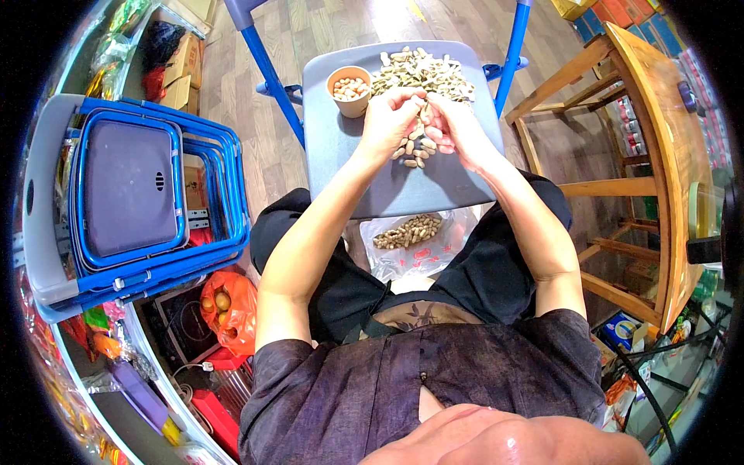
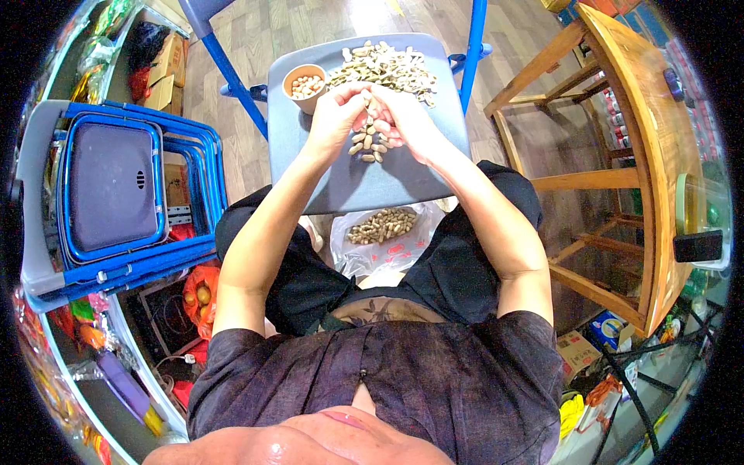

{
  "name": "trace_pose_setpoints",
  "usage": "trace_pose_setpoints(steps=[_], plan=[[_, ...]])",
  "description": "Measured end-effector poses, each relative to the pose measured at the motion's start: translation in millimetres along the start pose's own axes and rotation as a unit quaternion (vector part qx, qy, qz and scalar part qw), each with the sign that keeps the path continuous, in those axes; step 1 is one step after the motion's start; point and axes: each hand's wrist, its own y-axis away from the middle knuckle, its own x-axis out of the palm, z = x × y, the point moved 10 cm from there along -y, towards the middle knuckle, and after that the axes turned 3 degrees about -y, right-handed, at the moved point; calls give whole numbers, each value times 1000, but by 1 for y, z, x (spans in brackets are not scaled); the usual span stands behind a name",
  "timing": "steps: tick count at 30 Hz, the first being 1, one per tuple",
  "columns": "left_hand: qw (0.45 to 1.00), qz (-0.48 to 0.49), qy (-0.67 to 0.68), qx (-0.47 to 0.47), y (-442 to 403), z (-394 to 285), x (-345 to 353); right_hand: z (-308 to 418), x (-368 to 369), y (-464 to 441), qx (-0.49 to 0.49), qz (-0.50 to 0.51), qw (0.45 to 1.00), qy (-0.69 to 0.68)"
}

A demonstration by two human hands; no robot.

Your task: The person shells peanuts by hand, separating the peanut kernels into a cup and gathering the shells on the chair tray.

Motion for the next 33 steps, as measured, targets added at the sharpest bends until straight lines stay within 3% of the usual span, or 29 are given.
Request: trace_pose_setpoints(steps=[4,7,9,19,21,24,31,33], plan=[[999,6,42,-33,1,7,0,0,-5,-1,-1,-2,1000,5],[987,35,148,-58,1,18,6,3,-4,1,-14,23,999,26],[977,88,182,-71,3,19,14,2,-6,0,-15,23,999,32],[970,86,203,-104,11,9,16,3,-31,-2,-15,-34,999,34],[977,84,170,-100,10,7,14,14,-36,-3,-73,-56,988,125],[991,61,72,-90,9,4,9,16,-30,-4,-68,-33,975,207],[994,89,27,-52,5,10,7,-1,-18,-8,-33,-22,982,187],[995,81,-39,-46,6,8,4,-3,-17,-8,-28,-19,983,179]])
